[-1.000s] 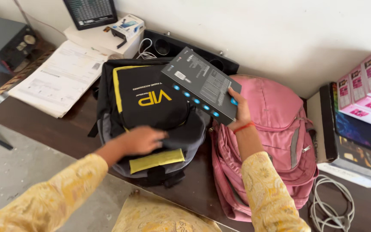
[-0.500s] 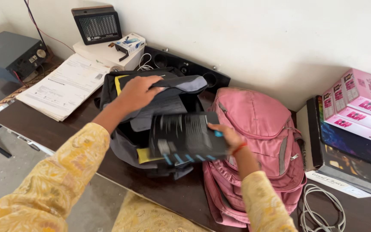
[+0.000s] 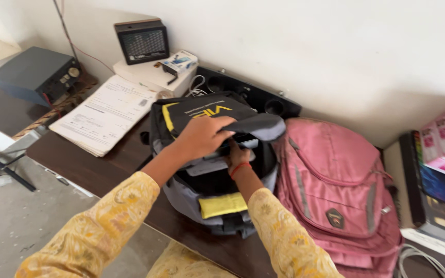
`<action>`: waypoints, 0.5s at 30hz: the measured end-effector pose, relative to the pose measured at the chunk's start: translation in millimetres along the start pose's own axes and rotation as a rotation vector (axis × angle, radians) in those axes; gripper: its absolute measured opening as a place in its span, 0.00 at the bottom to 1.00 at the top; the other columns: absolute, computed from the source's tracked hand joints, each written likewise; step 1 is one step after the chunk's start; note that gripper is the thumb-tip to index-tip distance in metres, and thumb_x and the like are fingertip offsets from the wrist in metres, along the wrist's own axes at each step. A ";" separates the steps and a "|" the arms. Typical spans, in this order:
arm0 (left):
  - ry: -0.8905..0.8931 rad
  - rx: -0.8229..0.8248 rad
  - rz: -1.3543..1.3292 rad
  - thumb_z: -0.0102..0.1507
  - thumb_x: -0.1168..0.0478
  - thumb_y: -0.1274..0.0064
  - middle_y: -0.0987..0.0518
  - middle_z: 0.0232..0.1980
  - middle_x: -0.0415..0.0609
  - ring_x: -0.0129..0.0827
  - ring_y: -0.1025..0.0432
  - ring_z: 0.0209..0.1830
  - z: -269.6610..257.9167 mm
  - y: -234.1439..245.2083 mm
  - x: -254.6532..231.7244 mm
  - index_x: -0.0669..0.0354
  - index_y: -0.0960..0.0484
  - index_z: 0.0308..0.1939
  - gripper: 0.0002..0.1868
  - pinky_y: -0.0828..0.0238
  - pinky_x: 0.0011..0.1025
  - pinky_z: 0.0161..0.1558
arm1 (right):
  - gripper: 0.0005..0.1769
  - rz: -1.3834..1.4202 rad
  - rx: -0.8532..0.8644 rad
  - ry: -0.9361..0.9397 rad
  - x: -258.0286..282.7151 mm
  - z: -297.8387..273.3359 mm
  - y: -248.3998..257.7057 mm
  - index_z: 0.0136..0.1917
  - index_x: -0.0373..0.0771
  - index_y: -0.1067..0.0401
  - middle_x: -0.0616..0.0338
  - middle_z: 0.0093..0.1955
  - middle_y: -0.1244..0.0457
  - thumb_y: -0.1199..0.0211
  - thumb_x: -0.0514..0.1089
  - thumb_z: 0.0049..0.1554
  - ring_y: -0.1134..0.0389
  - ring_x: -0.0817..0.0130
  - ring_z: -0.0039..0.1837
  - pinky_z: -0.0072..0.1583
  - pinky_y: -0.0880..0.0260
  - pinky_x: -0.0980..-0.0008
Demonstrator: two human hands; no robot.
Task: The person opens a pink backpack and places a book and a notebook inside, then closes it. They then open a black backpack, place a box and a stack of papers inside, and close it. The person repeats the process with the pink backpack, adding more items.
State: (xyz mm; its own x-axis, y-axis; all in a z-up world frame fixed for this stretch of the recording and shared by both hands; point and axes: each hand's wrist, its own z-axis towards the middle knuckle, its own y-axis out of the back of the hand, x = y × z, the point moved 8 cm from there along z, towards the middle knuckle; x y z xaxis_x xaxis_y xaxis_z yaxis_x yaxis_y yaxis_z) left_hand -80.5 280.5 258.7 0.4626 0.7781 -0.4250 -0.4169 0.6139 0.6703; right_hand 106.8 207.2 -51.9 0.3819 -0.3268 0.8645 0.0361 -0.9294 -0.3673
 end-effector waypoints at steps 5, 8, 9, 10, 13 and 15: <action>-0.006 0.081 0.006 0.63 0.55 0.45 0.16 0.44 0.56 0.53 0.23 0.44 -6.2 17.7 5.4 0.57 0.18 0.55 0.18 0.27 0.44 0.43 | 0.19 0.063 0.133 -0.019 0.4 36.1 -38.7 0.61 0.41 0.30 0.58 0.49 0.33 0.34 0.50 0.59 0.34 0.65 0.44 0.41 0.32 0.64; 0.037 0.111 -0.018 0.64 0.54 0.46 0.16 0.41 0.56 0.53 0.23 0.41 -11.2 25.0 13.4 0.55 0.18 0.55 0.18 0.27 0.45 0.42 | 0.19 -0.129 0.244 -0.075 -1.9 37.0 -44.1 0.59 0.39 0.29 0.59 0.46 0.33 0.35 0.51 0.60 0.36 0.68 0.41 0.40 0.34 0.68; 0.037 0.106 -0.050 0.63 0.54 0.47 0.16 0.40 0.55 0.52 0.22 0.41 -11.3 27.8 16.7 0.54 0.18 0.55 0.17 0.27 0.44 0.41 | 0.19 -0.201 0.282 -0.086 -2.3 31.9 -44.0 0.59 0.39 0.29 0.59 0.46 0.33 0.35 0.52 0.60 0.37 0.69 0.41 0.40 0.34 0.69; 0.038 0.101 -0.081 0.63 0.54 0.47 0.16 0.39 0.54 0.52 0.22 0.41 -11.0 29.9 20.7 0.54 0.18 0.54 0.17 0.26 0.44 0.41 | 0.19 -0.334 0.349 -0.104 -3.4 24.0 -45.2 0.59 0.38 0.28 0.60 0.45 0.33 0.36 0.52 0.61 0.37 0.70 0.40 0.39 0.35 0.70; 0.054 0.191 -0.144 0.65 0.54 0.48 0.16 0.37 0.54 0.51 0.22 0.39 -10.4 16.4 31.7 0.52 0.18 0.54 0.16 0.27 0.44 0.41 | 0.19 -0.710 0.568 -0.150 0.0 -18.5 -37.3 0.58 0.37 0.27 0.61 0.42 0.34 0.36 0.53 0.62 0.39 0.72 0.37 0.38 0.36 0.74; 0.081 0.241 -0.153 0.65 0.53 0.48 0.17 0.36 0.55 0.51 0.22 0.38 -6.7 3.9 42.1 0.53 0.20 0.55 0.17 0.27 0.44 0.40 | 0.20 -0.924 0.779 -0.178 1.0 -64.5 -39.7 0.57 0.36 0.26 0.61 0.40 0.34 0.37 0.54 0.62 0.40 0.74 0.36 0.37 0.38 0.76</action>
State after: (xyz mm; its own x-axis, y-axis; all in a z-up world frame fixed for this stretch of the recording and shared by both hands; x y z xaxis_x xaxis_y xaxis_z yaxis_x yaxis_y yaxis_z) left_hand -67.9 316.6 239.4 0.4378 0.6932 -0.5725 -0.1453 0.6830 0.7158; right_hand 46.1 232.7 -14.3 0.0381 0.4874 0.8724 0.8811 -0.4281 0.2007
